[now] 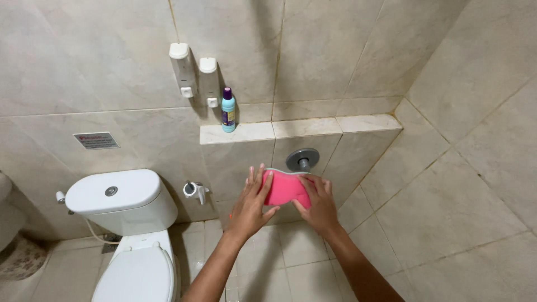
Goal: The person scrubs the lower section of a tiled bathroom wall using a pink and green sponge. They move the sponge back and forth along the grout lines and tiles near the floor, then briefly scrub a small built-in shelf.
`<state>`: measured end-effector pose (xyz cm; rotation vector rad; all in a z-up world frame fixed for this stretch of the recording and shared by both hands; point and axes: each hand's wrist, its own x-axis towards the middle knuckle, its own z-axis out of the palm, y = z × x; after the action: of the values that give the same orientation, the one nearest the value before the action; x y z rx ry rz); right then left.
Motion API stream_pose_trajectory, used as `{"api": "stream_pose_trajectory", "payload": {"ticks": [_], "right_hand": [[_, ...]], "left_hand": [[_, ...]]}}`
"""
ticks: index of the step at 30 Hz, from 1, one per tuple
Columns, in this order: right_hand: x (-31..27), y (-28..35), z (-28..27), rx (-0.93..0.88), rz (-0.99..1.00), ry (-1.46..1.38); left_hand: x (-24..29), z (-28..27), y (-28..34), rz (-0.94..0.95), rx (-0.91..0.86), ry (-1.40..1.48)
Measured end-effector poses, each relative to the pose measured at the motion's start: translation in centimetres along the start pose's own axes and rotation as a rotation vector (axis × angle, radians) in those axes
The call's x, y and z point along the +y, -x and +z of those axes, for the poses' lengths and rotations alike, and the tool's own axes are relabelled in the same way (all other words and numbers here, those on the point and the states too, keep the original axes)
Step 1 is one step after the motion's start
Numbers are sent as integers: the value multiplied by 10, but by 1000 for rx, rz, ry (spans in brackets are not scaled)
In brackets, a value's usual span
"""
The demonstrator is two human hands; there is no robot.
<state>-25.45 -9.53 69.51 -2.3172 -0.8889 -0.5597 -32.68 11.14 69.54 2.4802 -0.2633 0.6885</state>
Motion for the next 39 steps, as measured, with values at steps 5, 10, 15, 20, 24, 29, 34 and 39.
{"api": "stream_pose_trajectory", "payload": {"ticks": [5,10,15,20,24,29,34,39], "right_hand": [[0,-6,4,8,-74,-18],[17,-17,7,-5,-134,-38],[46,-26,0,-48,-123,-85],[89,-33,-1,-88,-119,-124],[123,-41,-8,-84,-142,-144],[151,-54,-29,-117,-178,-172],[180,-58,-32,-130,-232,-164],[209,-73,-24,-162,-224,-209]], "left_hand": [[4,-10,-5,-50,-30,-17],[9,-2,-18,-88,-50,-67],[20,20,-36,-123,-65,-148],[33,47,-58,-122,-21,-169],[43,62,-82,-102,3,-159],[52,90,-100,-92,43,-151],[49,113,-111,-56,73,-167],[35,128,-130,-41,41,-169]]}}
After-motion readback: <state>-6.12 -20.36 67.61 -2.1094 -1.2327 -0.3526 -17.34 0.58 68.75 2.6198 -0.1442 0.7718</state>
